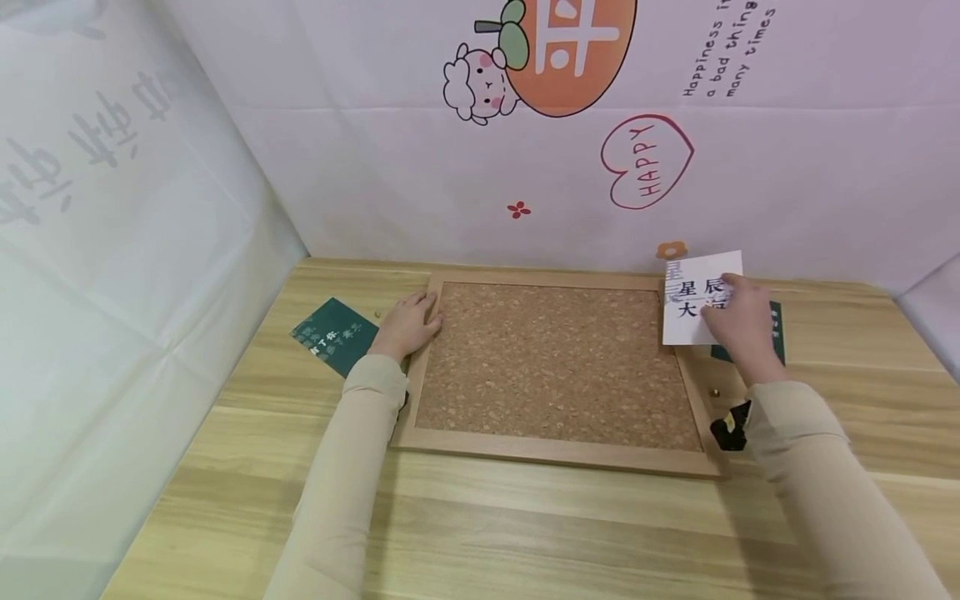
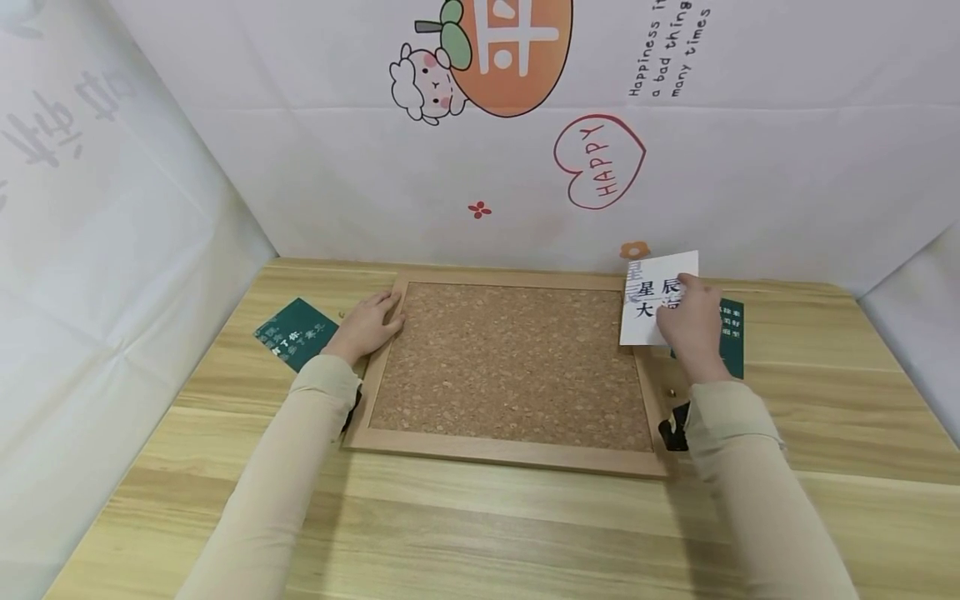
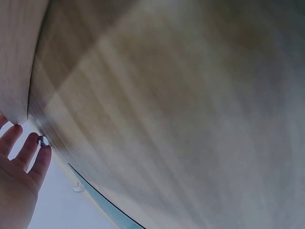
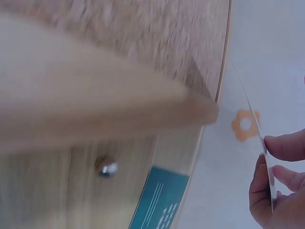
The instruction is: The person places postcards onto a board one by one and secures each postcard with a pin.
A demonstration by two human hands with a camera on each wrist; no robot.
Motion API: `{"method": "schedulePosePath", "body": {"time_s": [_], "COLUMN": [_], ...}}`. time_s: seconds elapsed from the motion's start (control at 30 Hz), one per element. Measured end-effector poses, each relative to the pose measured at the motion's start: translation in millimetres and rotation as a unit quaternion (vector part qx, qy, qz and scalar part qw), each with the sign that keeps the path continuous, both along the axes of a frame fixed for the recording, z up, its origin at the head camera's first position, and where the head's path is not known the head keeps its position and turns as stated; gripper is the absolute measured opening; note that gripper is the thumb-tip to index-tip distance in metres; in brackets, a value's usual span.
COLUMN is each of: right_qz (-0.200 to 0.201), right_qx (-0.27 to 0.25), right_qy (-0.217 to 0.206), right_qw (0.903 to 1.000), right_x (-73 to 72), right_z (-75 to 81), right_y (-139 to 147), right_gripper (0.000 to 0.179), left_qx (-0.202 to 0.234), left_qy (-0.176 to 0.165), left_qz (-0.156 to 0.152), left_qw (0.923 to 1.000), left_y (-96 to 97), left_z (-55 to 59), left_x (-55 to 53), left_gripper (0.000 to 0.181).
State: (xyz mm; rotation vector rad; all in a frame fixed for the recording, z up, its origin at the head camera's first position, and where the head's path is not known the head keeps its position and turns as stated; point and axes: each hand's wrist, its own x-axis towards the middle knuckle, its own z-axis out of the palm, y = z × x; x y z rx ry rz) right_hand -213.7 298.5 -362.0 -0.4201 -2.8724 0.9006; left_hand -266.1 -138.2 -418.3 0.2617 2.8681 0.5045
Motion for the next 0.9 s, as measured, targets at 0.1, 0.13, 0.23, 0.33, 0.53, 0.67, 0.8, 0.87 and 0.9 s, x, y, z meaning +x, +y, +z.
{"method": "schedulePosePath", "body": {"time_s": [0.1, 0.13, 0.23, 0.33, 0.53, 0.67, 0.8, 0.87, 0.9], "right_qz": [0.008, 0.01, 0.017, 0.028, 0.059, 0.082, 0.102, 0.114, 0.118], "right_qx": [-0.006, -0.006, -0.014, -0.016, -0.025, -0.024, -0.016, -0.003, 0.005], "right_qy": [0.0, 0.001, -0.003, -0.006, -0.009, -0.003, 0.001, 0.0, -0.004], "right_qw": [1.0, 0.9999, 0.9998, 0.9995, 0.9979, 0.9964, 0.9946, 0.9934, 0.993], "right_x": [-2.8, -3.6, -5.5, -7.2, -8.9, -10.0, -10.1, -9.1, -8.5], "right_z": [-1.6, -2.0, -2.1, -1.0, 2.9, 3.6, 3.2, 4.6, 5.2], "right_y": [-9.0, -11.7, -20.6, -29.7, -50.0, -64.2, -78.3, -85.3, -89.1], "right_gripper": [0.063, 0.062, 0.062, 0.062, 0.062, 0.06, 0.058, 0.057, 0.057], "left_qx": [-0.002, -0.001, 0.0, 0.002, -0.001, 0.0, 0.0, 0.001, 0.002], "left_qy": [0.0, 0.0, 0.002, 0.003, -0.001, -0.003, -0.004, -0.004, -0.004], "left_qz": [-0.001, 0.0, 0.0, 0.001, 0.0, 0.001, 0.002, 0.002, 0.003], "left_qw": [1.0, 1.0, 1.0, 1.0, 1.0, 1.0, 1.0, 1.0, 1.0], "left_y": [0.1, 0.2, 0.4, 1.1, 1.7, 1.1, 0.9, 0.6, 0.5], "left_z": [-0.4, -0.6, -1.2, -1.0, 0.4, 0.2, 0.5, 1.0, 1.1], "left_x": [0.1, 0.1, -0.1, -0.2, 0.0, -1.1, -1.1, -0.4, -0.2], "left_gripper": [0.058, 0.058, 0.058, 0.058, 0.058, 0.058, 0.057, 0.057, 0.058]}}
